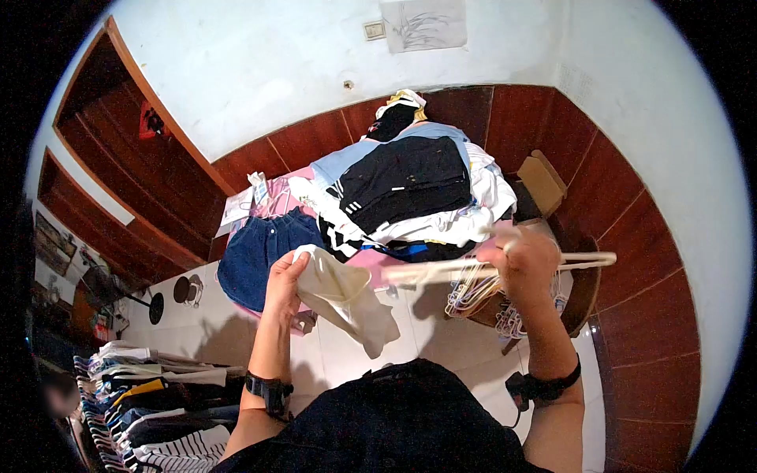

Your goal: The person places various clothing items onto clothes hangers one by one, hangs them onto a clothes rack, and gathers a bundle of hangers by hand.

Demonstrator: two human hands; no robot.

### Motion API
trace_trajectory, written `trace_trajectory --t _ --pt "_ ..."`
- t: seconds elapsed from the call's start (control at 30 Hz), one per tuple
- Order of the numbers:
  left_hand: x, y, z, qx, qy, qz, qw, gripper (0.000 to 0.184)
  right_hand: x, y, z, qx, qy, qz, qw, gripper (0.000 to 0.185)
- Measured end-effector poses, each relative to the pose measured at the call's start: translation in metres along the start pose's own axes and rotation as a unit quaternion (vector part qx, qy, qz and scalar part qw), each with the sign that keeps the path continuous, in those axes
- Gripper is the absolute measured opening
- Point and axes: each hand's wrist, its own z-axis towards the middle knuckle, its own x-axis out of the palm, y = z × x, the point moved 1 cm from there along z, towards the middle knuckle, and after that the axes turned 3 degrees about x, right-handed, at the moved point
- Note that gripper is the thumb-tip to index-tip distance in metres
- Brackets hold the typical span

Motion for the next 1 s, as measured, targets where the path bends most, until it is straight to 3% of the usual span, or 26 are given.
trace_trajectory --t 0.03,0.07,0.13,0.17,0.2,0.27,0.3,0.33,0.4,0.43,0.47,0.6,0.63,0.7,0.8,0.83,0.87,0.93,1.0 --pt "0.0 0.0 -0.001 -0.001 -0.002 -0.001 1.0 0.014 0.005 -0.01 -0.008 0.088 0.086 0.072 0.99 0.021" --pt "0.0 -0.001 -0.002 -0.003 -0.003 -0.001 1.0 0.015 0.003 -0.001 -0.003 0.087 0.087 0.074 0.99 0.021" --pt "-0.003 0.001 -0.002 -0.004 -0.006 0.004 1.0 0.015 -0.005 0.021 0.012 0.185 0.173 0.17 0.953 0.019" --pt "-0.004 0.002 -0.001 -0.007 -0.007 0.009 1.0 0.015 -0.006 0.023 0.011 0.208 0.212 0.267 0.917 0.018" --pt "-0.006 0.004 0.0 -0.006 -0.007 0.008 1.0 0.015 -0.008 0.026 0.011 0.207 0.212 0.267 0.917 0.018" --pt "-0.007 0.007 0.0 0.011 -0.011 0.013 1.0 0.016 -0.01 0.034 0.009 0.236 0.316 0.285 0.874 0.016" --pt "-0.008 0.008 0.0 0.012 -0.013 0.012 1.0 0.016 -0.012 0.042 0.011 0.197 0.316 0.284 0.884 0.015" --pt "-0.007 0.008 -0.001 0.021 -0.02 0.019 0.999 0.017 -0.002 0.036 -0.002 0.049 0.28 0.239 0.929 0.015" --pt "-0.003 0.008 -0.003 0.03 -0.027 0.027 0.999 0.018 0.003 0.051 -0.005 0.16 0.316 0.332 0.874 0.016" --pt "-0.001 0.009 -0.004 0.038 -0.034 0.05 0.997 0.019 0.004 0.055 -0.005 0.137 0.326 0.351 0.867 0.017" --pt "0.001 0.01 -0.005 0.045 -0.041 0.073 0.995 0.02 0.018 0.053 -0.018 0.18 0.311 0.42 0.833 0.017" --pt "0.015 0.025 -0.01 0.144 -0.033 0.187 0.971 0.02 0.052 0.067 -0.039 0.282 0.347 0.418 0.791 0.017" --pt "0.018 0.032 -0.01 0.191 -0.031 0.267 0.944 0.019 0.059 0.074 -0.039 0.289 0.35 0.411 0.791 0.017" --pt "0.049 0.026 -0.027 0.217 -0.004 0.304 0.928 0.014 0.077 0.086 -0.044 0.302 0.337 0.427 0.783 0.017" --pt "0.077 0.042 -0.044 0.246 0.083 0.352 0.899 0.012 0.112 0.1 -0.064 0.348 0.285 0.525 0.723 0.016" --pt "0.087 0.04 -0.052 0.278 0.129 0.385 0.871 0.013 0.132 0.095 -0.078 0.328 0.286 0.511 0.742 0.015" --pt "0.097 0.039 -0.06 0.242 0.137 0.393 0.876 0.014 0.139 0.1 -0.078 0.361 0.269 0.568 0.689 0.015" --pt "0.099 0.045 -0.061 0.324 0.139 0.404 0.844 0.015 0.144 0.099 -0.082 0.374 0.24 0.584 0.68 0.013" --pt "0.102 0.027 -0.066 0.316 0.133 0.472 0.812 0.018 0.135 0.1 -0.074 0.369 0.247 0.579 0.683 0.011"
